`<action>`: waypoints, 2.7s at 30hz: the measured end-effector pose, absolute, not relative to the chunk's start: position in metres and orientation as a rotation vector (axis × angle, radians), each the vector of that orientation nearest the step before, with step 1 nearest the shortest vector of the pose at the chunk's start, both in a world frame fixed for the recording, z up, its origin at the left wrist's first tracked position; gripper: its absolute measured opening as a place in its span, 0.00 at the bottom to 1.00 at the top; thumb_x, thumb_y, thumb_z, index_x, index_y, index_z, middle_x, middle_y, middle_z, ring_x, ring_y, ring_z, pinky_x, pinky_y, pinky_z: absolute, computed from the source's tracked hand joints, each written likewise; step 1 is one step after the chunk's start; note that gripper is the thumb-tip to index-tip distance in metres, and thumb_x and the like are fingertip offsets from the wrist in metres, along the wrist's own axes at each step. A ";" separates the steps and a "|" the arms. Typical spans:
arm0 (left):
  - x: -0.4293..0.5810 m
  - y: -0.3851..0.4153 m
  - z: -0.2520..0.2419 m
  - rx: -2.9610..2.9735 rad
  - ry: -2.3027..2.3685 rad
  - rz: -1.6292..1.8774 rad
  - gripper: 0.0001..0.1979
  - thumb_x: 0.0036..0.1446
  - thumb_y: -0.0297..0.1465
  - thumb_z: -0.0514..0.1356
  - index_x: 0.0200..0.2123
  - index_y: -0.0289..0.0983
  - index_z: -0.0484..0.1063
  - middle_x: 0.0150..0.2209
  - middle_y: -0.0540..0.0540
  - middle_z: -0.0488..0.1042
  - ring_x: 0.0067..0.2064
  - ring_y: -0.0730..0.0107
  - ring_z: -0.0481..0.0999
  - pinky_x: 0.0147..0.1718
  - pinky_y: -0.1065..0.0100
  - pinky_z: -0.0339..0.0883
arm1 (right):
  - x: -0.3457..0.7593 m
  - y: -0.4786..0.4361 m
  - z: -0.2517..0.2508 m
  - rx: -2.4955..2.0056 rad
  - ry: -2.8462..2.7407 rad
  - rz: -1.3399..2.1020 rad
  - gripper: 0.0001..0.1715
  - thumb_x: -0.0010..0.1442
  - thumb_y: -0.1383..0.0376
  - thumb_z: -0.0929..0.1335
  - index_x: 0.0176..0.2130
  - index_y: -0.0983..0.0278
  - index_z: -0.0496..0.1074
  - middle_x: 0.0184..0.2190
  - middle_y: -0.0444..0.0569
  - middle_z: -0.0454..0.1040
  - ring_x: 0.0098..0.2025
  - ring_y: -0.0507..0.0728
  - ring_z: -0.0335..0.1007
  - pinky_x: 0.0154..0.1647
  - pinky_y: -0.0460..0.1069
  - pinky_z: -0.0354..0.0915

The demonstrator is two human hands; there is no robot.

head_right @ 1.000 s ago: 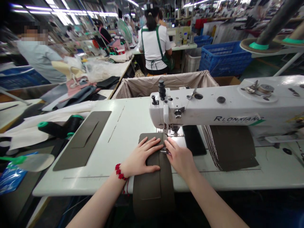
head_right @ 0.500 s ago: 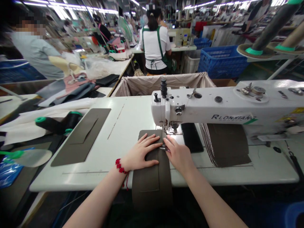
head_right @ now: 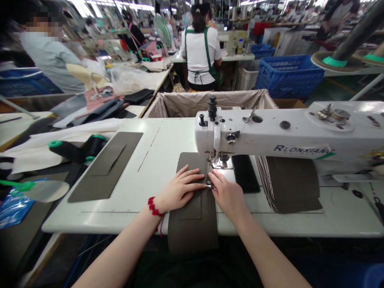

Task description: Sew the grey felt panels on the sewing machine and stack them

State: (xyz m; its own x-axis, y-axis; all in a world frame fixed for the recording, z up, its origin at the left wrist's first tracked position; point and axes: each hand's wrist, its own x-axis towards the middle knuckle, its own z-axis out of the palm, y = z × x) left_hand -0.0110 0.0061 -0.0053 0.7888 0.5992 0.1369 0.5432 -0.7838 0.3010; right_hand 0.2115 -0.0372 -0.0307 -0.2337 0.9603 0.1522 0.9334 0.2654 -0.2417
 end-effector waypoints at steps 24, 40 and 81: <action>-0.009 0.006 -0.007 2.661 0.967 0.424 0.19 0.63 0.28 0.51 0.55 0.47 0.69 0.54 0.43 0.65 0.52 0.59 0.65 0.52 0.56 0.59 | 0.212 -0.037 -0.032 -1.765 -2.287 0.118 0.29 0.62 0.68 0.61 0.62 0.54 0.61 0.63 0.43 0.61 0.44 0.55 0.74 0.38 0.50 0.70; -0.009 0.009 -0.011 2.646 1.037 0.439 0.20 0.63 0.26 0.51 0.57 0.45 0.67 0.54 0.44 0.67 0.55 0.60 0.65 0.53 0.56 0.58 | 0.213 -0.037 -0.032 -1.741 -2.290 0.116 0.30 0.61 0.69 0.61 0.62 0.54 0.62 0.63 0.43 0.61 0.43 0.56 0.75 0.38 0.50 0.71; -0.004 0.013 -0.029 2.699 1.321 0.380 0.28 0.68 0.40 0.48 0.68 0.41 0.47 0.68 0.46 0.51 0.69 0.62 0.48 0.66 0.53 0.41 | 0.213 -0.036 -0.038 -1.744 -2.283 0.082 0.30 0.60 0.70 0.62 0.60 0.53 0.63 0.63 0.43 0.62 0.39 0.55 0.76 0.34 0.50 0.71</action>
